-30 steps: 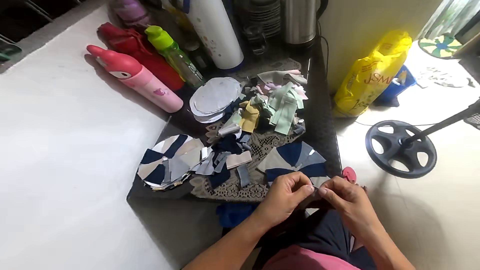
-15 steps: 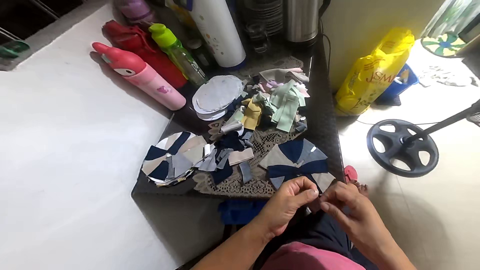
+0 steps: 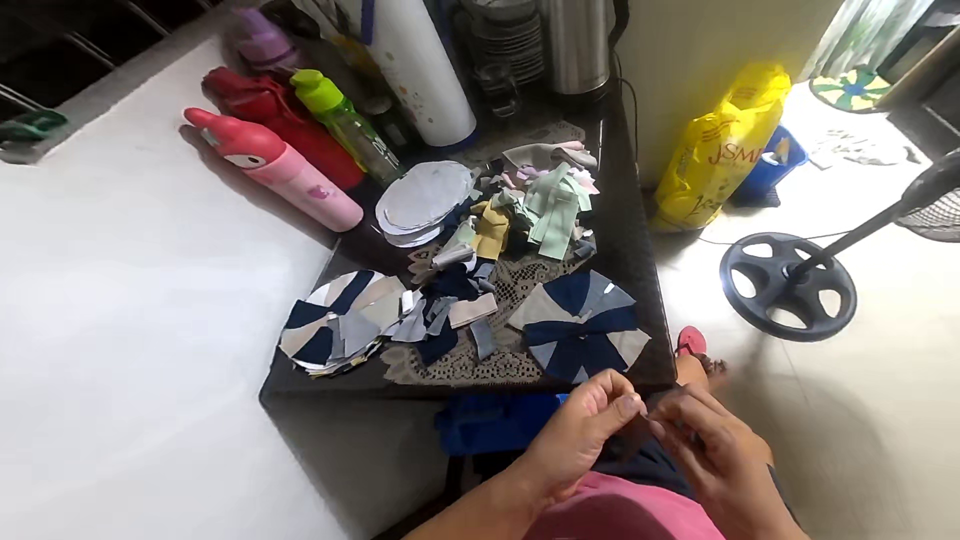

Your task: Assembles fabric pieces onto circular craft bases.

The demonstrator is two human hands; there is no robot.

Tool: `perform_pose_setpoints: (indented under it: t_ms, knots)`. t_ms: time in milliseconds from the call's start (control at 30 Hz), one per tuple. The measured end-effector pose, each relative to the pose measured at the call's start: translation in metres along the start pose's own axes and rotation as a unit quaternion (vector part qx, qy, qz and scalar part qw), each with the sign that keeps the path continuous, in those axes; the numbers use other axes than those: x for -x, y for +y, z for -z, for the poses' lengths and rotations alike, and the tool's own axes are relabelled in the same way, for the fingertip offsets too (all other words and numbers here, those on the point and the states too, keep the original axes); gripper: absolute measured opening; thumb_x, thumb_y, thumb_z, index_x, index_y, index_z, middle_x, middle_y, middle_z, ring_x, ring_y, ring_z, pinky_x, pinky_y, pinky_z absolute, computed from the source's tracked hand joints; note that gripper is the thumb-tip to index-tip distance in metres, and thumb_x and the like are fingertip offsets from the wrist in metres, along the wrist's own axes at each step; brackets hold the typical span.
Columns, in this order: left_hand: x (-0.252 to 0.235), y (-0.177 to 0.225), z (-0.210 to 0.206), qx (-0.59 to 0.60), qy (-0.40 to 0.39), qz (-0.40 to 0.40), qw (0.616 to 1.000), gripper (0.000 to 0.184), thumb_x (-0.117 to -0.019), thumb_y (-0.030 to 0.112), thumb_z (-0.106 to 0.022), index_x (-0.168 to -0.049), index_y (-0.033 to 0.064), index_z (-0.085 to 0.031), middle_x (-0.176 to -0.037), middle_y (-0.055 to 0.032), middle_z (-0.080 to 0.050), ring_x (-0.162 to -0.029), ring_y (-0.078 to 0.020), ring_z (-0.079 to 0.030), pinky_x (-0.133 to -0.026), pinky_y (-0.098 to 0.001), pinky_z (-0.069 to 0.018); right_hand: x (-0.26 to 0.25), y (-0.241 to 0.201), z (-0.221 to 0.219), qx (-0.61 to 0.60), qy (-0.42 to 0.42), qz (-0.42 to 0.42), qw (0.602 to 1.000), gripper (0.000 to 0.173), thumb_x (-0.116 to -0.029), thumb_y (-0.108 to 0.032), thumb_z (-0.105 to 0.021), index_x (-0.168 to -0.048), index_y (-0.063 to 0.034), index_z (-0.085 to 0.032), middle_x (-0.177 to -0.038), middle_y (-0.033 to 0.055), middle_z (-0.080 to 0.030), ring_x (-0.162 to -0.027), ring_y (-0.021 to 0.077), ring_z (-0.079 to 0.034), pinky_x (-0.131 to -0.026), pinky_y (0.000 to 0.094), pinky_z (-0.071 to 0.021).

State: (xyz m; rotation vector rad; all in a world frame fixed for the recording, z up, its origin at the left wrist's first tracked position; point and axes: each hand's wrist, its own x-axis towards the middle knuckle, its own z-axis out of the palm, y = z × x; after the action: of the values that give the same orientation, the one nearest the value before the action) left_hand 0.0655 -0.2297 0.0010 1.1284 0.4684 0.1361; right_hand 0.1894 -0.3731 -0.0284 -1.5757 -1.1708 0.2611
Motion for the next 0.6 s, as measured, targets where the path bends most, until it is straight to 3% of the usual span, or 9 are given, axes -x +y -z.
perform_pose_setpoints:
  t_ms: [67, 133, 200, 300, 400, 600]
  knots:
    - [0.003, -0.003, 0.0, 0.004, -0.013, -0.016, 1.0, 0.01, -0.1045, 0.008, -0.052, -0.115, 0.0087, -0.05, -0.098, 0.0012, -0.067, -0.091, -0.0082, -0.068, -0.088, -0.0288, -0.0571, 0.004, -0.001, 0.004, -0.044, 0.004, -0.042, 0.998, 0.019, -0.0986, -0.026, -0.064, -0.093, -0.0085, -0.071, -0.088, -0.0024, -0.065, -0.082, -0.0038, -0.061, -0.073, 0.0099, -0.0514]
    - [0.005, -0.008, 0.005, 0.006, -0.046, -0.048, 0.998, 0.018, -0.1017, 0.003, -0.054, -0.117, 0.0095, -0.048, -0.107, -0.0003, -0.067, -0.1, -0.0109, -0.068, -0.094, -0.0316, -0.0557, 0.007, -0.001, 0.007, -0.078, 0.006, -0.076, 0.994, 0.018, -0.0977, -0.026, -0.065, -0.093, -0.01, -0.072, -0.087, -0.005, -0.064, -0.078, -0.0056, -0.059, -0.068, 0.0091, -0.0502]
    - [0.006, -0.014, 0.011, 0.012, -0.088, -0.081, 0.993, 0.017, -0.0967, -0.002, -0.057, -0.108, 0.0109, -0.057, -0.116, -0.0009, -0.067, -0.108, -0.0124, -0.065, -0.098, -0.0336, -0.0543, 0.01, -0.001, 0.009, -0.099, 0.007, -0.098, 0.99, 0.016, -0.0968, -0.024, -0.065, -0.092, -0.0107, -0.072, -0.086, -0.0063, -0.064, -0.076, -0.0061, -0.058, -0.066, 0.009, -0.0496]
    - [0.008, -0.019, 0.016, 0.001, -0.122, -0.096, 0.988, 0.015, -0.093, -0.001, -0.064, -0.092, 0.0123, -0.071, -0.123, 0.0, -0.065, -0.115, -0.0095, -0.062, -0.099, -0.0285, -0.0531, 0.012, -0.003, 0.009, -0.109, 0.005, -0.116, 0.987, 0.014, -0.0964, -0.022, -0.064, -0.091, -0.0108, -0.072, -0.085, -0.007, -0.064, -0.075, -0.0065, -0.059, -0.066, 0.0089, -0.0497]
    - [0.01, -0.024, 0.01, -0.02, -0.087, -0.111, 0.99, 0.014, -0.0908, -0.003, -0.067, -0.09, 0.0077, -0.076, -0.119, -0.001, -0.066, -0.108, -0.0059, -0.063, -0.092, -0.0223, -0.0551, 0.012, -0.004, 0.008, -0.126, 0.004, -0.131, 0.983, 0.013, -0.0958, -0.021, -0.065, -0.091, -0.0112, -0.072, -0.084, -0.0073, -0.064, -0.074, -0.0059, -0.058, -0.064, 0.0089, -0.0486]
    - [0.008, -0.03, 0.001, -0.02, 0.003, -0.137, 0.99, 0.018, -0.0902, -0.009, -0.066, -0.105, -0.0007, -0.074, -0.1, -0.0034, -0.073, -0.088, -0.0072, -0.069, -0.082, -0.0238, -0.0593, 0.013, -0.004, 0.006, -0.131, -0.002, -0.141, 0.981, 0.011, -0.0949, -0.019, -0.066, -0.09, -0.011, -0.072, -0.084, -0.0073, -0.064, -0.073, -0.0061, -0.058, -0.064, 0.0086, -0.0484]
